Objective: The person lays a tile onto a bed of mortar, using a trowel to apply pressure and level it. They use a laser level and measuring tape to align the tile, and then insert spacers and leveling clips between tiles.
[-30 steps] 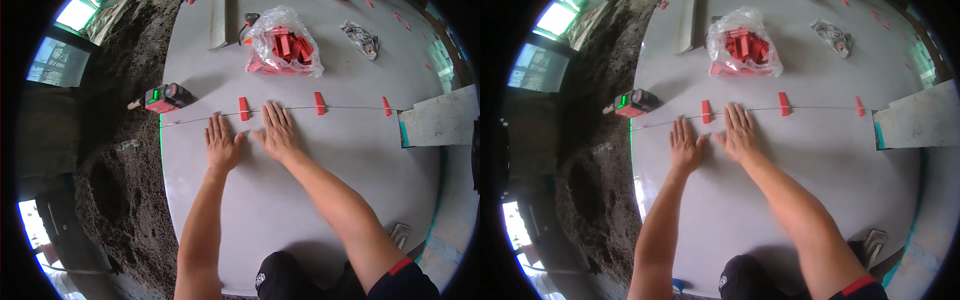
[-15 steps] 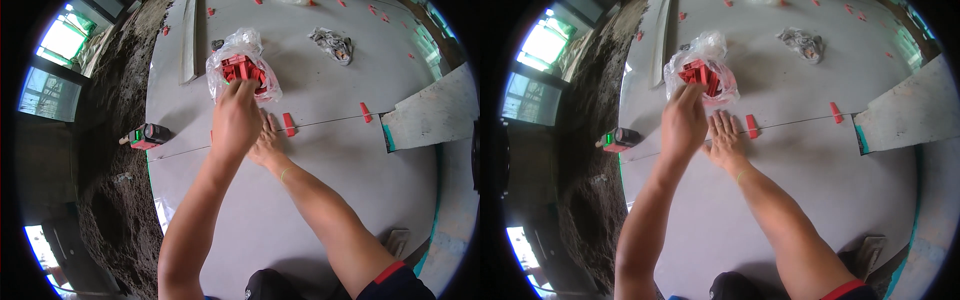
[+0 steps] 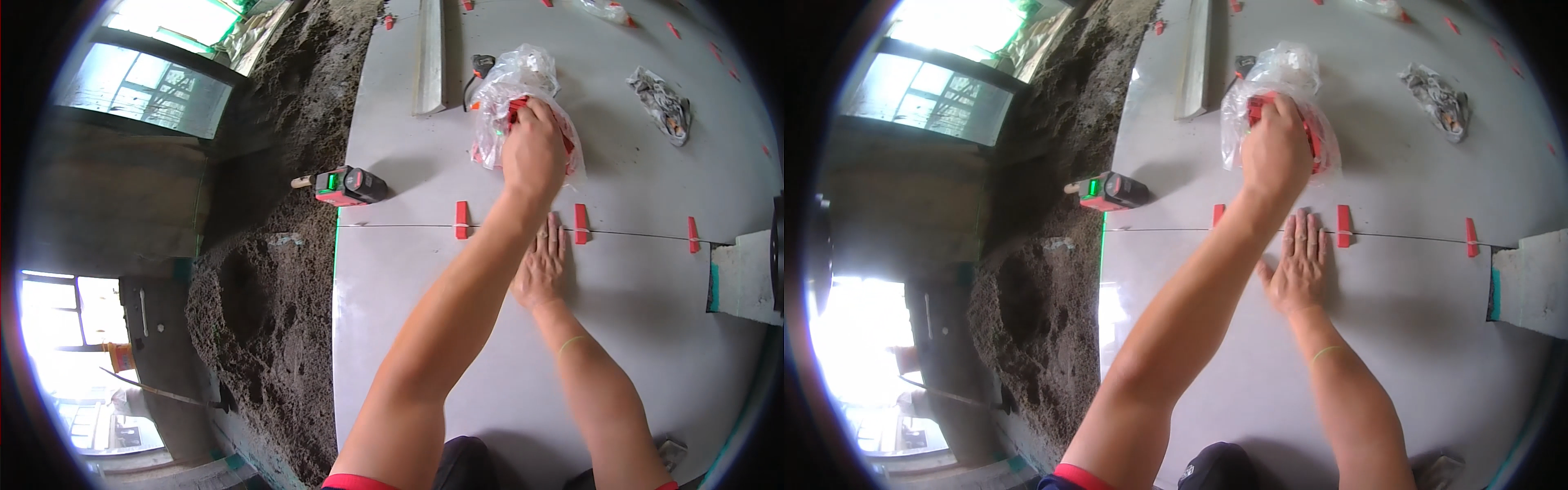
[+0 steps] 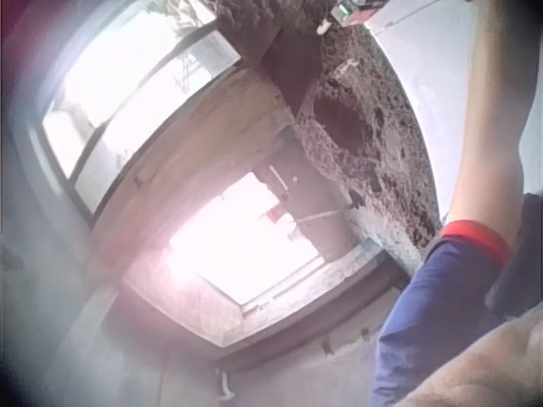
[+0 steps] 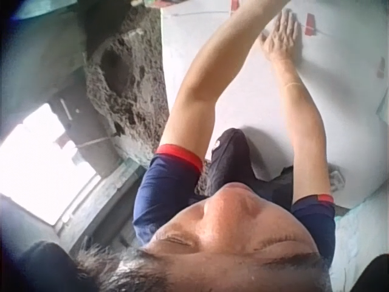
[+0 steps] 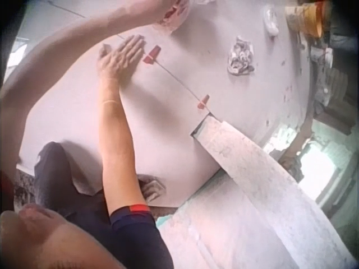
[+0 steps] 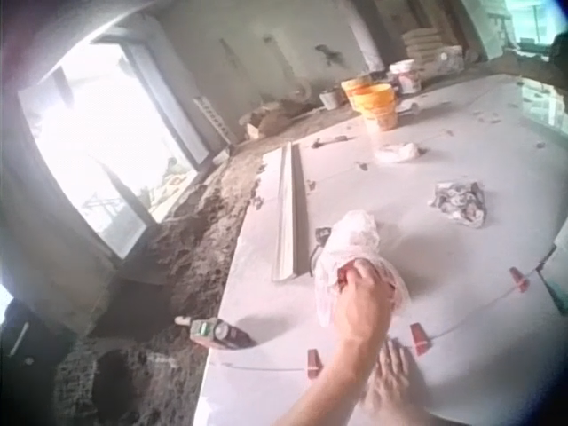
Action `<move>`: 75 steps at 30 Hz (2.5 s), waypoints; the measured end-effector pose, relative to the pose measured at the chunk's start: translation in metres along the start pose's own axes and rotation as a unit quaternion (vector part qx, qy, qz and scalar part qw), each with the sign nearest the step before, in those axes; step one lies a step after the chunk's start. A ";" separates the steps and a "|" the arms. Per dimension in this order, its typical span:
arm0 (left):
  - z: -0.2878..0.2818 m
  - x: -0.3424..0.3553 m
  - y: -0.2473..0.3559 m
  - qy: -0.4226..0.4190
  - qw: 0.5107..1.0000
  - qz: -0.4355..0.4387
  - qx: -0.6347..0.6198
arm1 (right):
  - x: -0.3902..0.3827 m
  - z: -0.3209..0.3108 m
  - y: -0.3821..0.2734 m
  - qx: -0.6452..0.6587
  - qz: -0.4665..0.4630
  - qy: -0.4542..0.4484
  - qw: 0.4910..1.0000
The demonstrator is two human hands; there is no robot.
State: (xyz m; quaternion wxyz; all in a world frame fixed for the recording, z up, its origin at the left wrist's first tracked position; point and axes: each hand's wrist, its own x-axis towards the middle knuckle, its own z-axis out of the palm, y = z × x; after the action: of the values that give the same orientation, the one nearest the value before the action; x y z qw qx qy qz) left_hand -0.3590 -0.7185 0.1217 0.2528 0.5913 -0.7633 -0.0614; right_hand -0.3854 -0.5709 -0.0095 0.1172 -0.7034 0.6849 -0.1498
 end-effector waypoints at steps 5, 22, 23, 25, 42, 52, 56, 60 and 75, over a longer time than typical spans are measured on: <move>-0.047 -0.118 -0.044 0.091 0.977 0.103 -0.166 | 0.012 0.002 -0.001 -0.027 -0.002 0.032 0.999; -0.072 -0.239 -0.301 0.217 0.928 -0.288 -0.089 | 0.013 0.012 -0.009 -0.112 -0.051 0.097 0.988; -0.071 -0.232 -0.307 0.197 0.932 -0.296 -0.076 | 0.013 0.013 -0.008 -0.128 -0.047 0.098 0.986; -0.066 -0.221 -0.315 0.211 0.933 -0.290 -0.025 | 0.014 0.014 -0.008 -0.126 -0.054 0.098 0.986; -0.062 -0.208 -0.328 0.130 0.921 -0.366 -0.024 | 0.016 0.015 -0.009 -0.146 -0.079 0.103 0.981; -0.052 -0.195 -0.327 0.151 0.933 -0.297 0.137 | 0.016 0.013 -0.010 -0.151 -0.077 0.106 0.980; -0.081 -0.216 -0.312 0.149 0.894 -0.412 0.095 | 0.016 0.010 -0.011 -0.147 -0.061 0.104 0.982; -0.106 -0.197 -0.332 -0.062 0.851 -0.520 0.039 | 0.015 0.007 -0.011 -0.116 -0.053 0.100 0.987; -0.023 -0.151 -0.446 -0.059 0.748 -0.626 -0.211 | 0.016 0.009 -0.001 -0.052 -0.025 0.094 0.994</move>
State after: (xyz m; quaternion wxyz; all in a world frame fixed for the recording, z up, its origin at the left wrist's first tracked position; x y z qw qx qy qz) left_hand 0.0669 -0.7032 -0.0810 0.2310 0.8632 -0.2030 -0.4004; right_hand -0.3813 -0.5869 -0.0171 0.0120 -0.7081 0.6819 -0.1826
